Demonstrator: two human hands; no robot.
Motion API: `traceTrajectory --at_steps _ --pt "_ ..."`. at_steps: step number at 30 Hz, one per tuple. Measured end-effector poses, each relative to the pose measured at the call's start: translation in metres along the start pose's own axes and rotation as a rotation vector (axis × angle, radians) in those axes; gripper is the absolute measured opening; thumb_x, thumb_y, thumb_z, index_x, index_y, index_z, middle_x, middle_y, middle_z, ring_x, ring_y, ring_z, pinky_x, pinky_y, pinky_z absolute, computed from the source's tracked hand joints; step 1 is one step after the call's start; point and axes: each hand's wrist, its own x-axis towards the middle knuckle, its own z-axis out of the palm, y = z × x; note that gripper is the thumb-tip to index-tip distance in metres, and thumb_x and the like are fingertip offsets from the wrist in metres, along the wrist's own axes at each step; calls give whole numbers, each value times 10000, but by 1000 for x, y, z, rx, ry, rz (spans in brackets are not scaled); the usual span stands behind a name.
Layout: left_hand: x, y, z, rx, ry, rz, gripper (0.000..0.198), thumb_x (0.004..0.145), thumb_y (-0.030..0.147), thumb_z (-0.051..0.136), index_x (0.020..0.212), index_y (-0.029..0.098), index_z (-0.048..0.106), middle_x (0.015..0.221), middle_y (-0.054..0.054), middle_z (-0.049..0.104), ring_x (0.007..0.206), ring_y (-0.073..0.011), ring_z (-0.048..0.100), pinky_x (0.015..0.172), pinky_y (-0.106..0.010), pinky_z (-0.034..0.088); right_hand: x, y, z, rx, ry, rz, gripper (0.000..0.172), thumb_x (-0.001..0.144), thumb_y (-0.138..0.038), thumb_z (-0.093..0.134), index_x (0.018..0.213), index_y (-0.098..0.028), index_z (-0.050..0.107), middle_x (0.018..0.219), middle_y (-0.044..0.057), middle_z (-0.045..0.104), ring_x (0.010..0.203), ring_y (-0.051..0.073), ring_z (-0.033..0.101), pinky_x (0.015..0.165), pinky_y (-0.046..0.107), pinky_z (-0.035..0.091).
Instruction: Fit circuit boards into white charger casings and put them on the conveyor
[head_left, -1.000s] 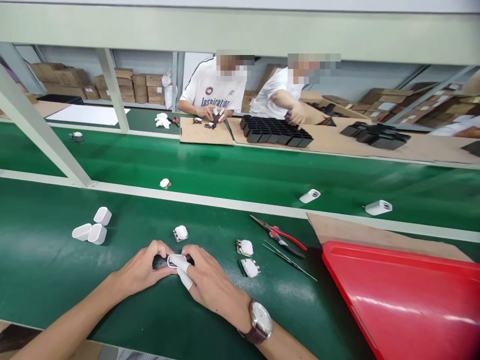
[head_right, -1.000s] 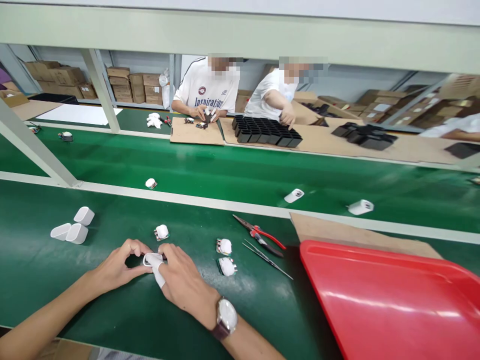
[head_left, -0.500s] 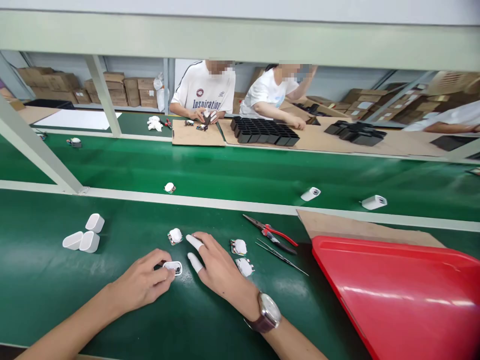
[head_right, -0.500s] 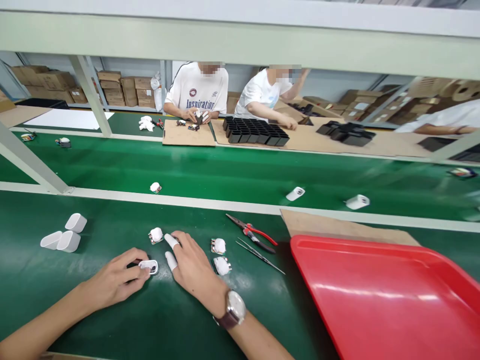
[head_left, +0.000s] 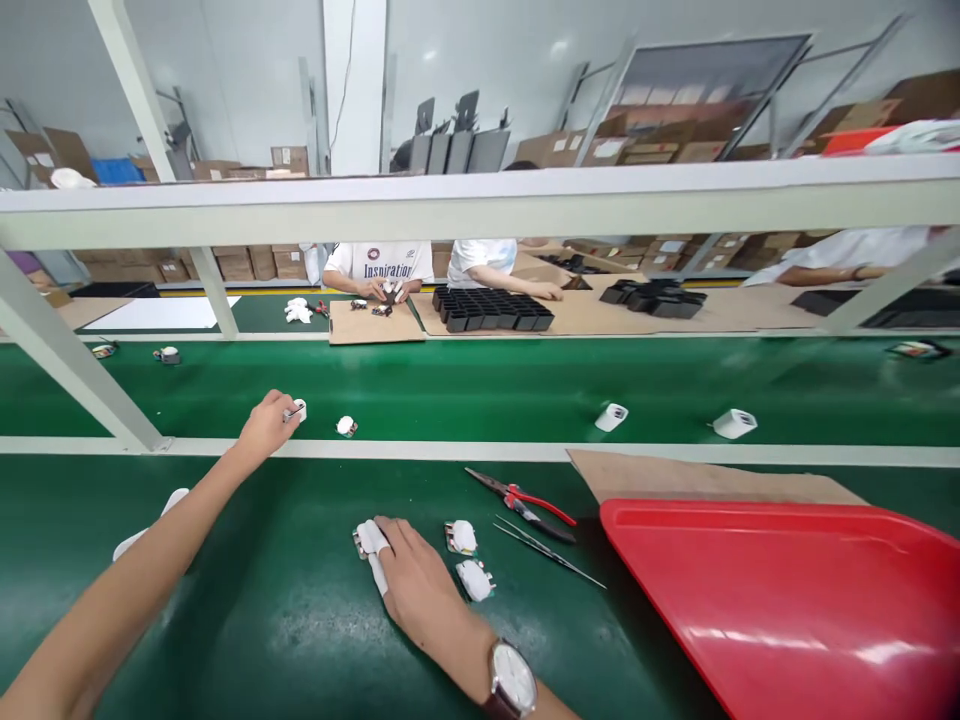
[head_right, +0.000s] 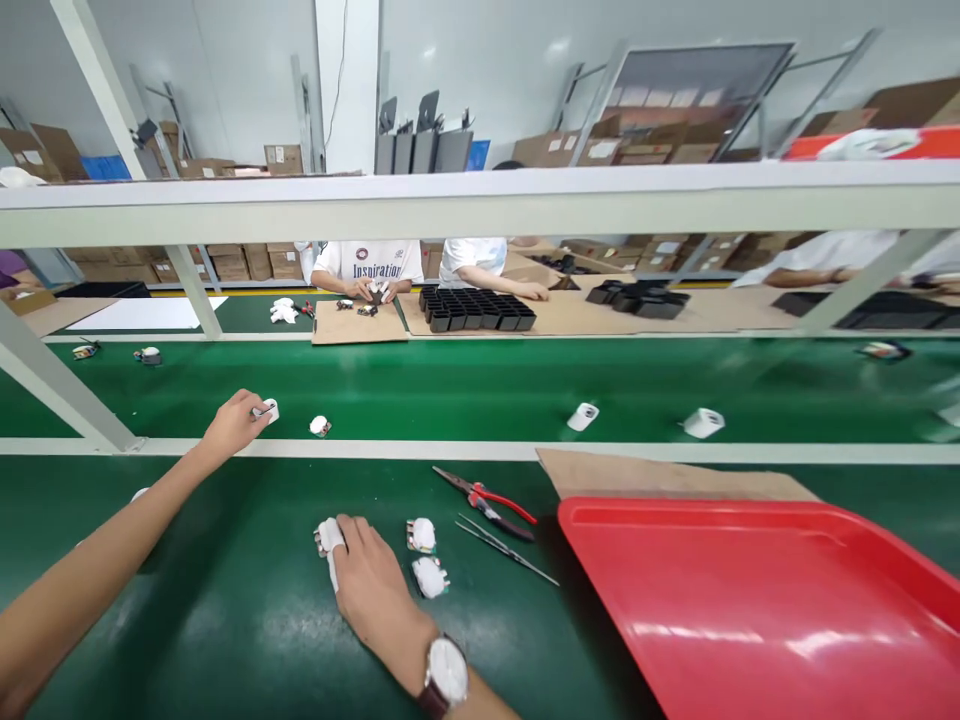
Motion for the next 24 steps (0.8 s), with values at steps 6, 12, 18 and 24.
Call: traceTrajectory --at_steps 6,12,18,24 --pt "23 25 52 24 26 87 207 933 253 636 1104 158 702 1259 -195 644 1246 -386 575 1074 -542 465 -7 -3 13 -74 -39 -5 366 829 -15 653 1185 -84 704 1349 198 656 1185 330 625 1018 459 586" --pt "28 87 99 -95 -160 321 329 940 200 662 1265 152 679 1237 -162 718 1154 -326 645 1064 -497 498 -4 -5 9 -95 -123 18 368 878 -48 605 1226 -104 709 1454 208 601 1310 340 576 1056 489 561" --pt "-21 108 84 -76 -182 352 399 957 235 688 1349 184 632 1206 -108 740 1162 -281 652 1067 -430 523 -9 -2 16 -129 -54 -47 452 825 -3 630 1267 -67 701 1402 223 640 1223 349 614 992 453 586" --pt "-119 75 9 -82 -81 338 475 955 422 733 1369 214 625 1301 -132 710 1212 -340 674 1022 -484 579 -10 -9 -4 -130 -95 -25 488 853 -31 633 1339 -85 646 1418 229 614 1233 351 594 1019 463 552"
